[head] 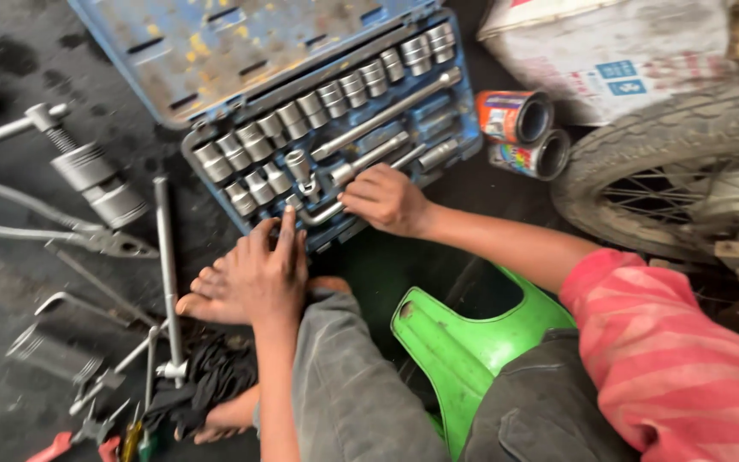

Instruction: Organize socket wrenches and tools within a tool box for motorcycle maintenance.

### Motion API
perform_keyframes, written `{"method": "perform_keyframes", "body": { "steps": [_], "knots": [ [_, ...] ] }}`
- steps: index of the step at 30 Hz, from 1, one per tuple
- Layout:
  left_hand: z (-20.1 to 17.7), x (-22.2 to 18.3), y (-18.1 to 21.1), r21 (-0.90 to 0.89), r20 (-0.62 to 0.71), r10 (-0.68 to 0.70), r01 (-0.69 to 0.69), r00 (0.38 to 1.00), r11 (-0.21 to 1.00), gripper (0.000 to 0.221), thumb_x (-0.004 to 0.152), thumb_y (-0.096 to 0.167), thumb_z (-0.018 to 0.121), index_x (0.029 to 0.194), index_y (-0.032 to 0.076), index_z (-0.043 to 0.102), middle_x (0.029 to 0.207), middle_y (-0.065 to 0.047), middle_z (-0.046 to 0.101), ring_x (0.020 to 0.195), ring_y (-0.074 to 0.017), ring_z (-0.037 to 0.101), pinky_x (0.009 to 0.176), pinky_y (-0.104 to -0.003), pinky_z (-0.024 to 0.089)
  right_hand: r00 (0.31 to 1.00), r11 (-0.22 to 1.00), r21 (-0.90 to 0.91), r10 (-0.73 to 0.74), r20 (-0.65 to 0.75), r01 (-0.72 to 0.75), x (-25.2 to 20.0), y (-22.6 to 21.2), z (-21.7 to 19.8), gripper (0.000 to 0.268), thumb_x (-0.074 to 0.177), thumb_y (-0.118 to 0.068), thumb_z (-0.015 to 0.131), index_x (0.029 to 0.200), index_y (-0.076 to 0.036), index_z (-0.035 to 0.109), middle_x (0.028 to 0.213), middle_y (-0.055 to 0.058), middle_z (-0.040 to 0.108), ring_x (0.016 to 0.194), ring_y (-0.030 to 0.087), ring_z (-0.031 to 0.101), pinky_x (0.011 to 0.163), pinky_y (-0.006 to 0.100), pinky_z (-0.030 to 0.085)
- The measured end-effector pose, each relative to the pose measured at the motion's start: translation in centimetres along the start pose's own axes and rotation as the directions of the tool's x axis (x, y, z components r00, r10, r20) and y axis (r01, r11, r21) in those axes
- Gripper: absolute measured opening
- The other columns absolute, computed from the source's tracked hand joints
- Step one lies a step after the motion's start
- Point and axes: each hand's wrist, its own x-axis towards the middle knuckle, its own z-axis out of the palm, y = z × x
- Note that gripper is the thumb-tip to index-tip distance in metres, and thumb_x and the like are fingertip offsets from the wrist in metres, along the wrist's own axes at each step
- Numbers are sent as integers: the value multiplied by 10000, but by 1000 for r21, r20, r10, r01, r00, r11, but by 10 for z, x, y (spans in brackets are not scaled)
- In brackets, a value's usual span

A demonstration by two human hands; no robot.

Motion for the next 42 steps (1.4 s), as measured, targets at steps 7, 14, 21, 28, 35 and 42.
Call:
{"method": "perform_keyframes", "body": {
  "steps": [7,14,21,28,35,42],
  "knots": [
    [4,-6,-10,186,86,72,-87,994,979,481,963,400,748,1405,214,705,1025,-57,707,817,-246,604,778,-401,425,988,991,-59,-112,108,118,-1,9,-15,219,885,-129,748,1079,-36,710,1068,61,677,1002,229,656,887,383,515],
    [1,3,-1,-8,206,68,-68,976,998,531,864,325,768,1375,203,693,1002,-78,691,840,-280,628,759,-405,459,967,981,-80,-156,203,175,-4,5,-26,272,855,-156,726,1085,-19,680,1080,90,673,1006,243,655,891,384,510],
    [-7,12,14,-322,231,63,15,971,947,558,898,206,785,1426,125,624,1119,-87,719,902,-295,664,797,-394,504,947,985,-52,-144,287,165,-14,16,-40,297,843,-128,680,1101,16,650,1109,134,663,1030,290,664,887,399,540],
    [-2,15,18,-441,242,59,55,968,896,586,874,185,782,1435,116,628,1149,-86,720,942,-303,678,807,-402,512,948,985,-91,-111,297,143,-31,51,-56,314,846,-103,669,1119,46,624,1138,181,649,1034,330,658,909,417,538],
    [-2,9,18,-387,259,37,69,965,920,556,863,208,796,1397,155,649,1138,-63,718,938,-275,671,822,-396,511,922,968,-142,-145,358,208,-30,62,-65,312,826,-90,659,1112,35,661,1154,148,667,1036,273,668,888,394,524],
    [0,9,17,-370,271,51,55,961,928,576,848,226,805,1400,172,650,1128,-37,715,937,-255,665,799,-390,499,924,957,-141,-195,327,252,-33,62,-62,281,836,-96,666,1097,5,686,1130,105,691,1041,237,676,863,383,519]
  ]
}}
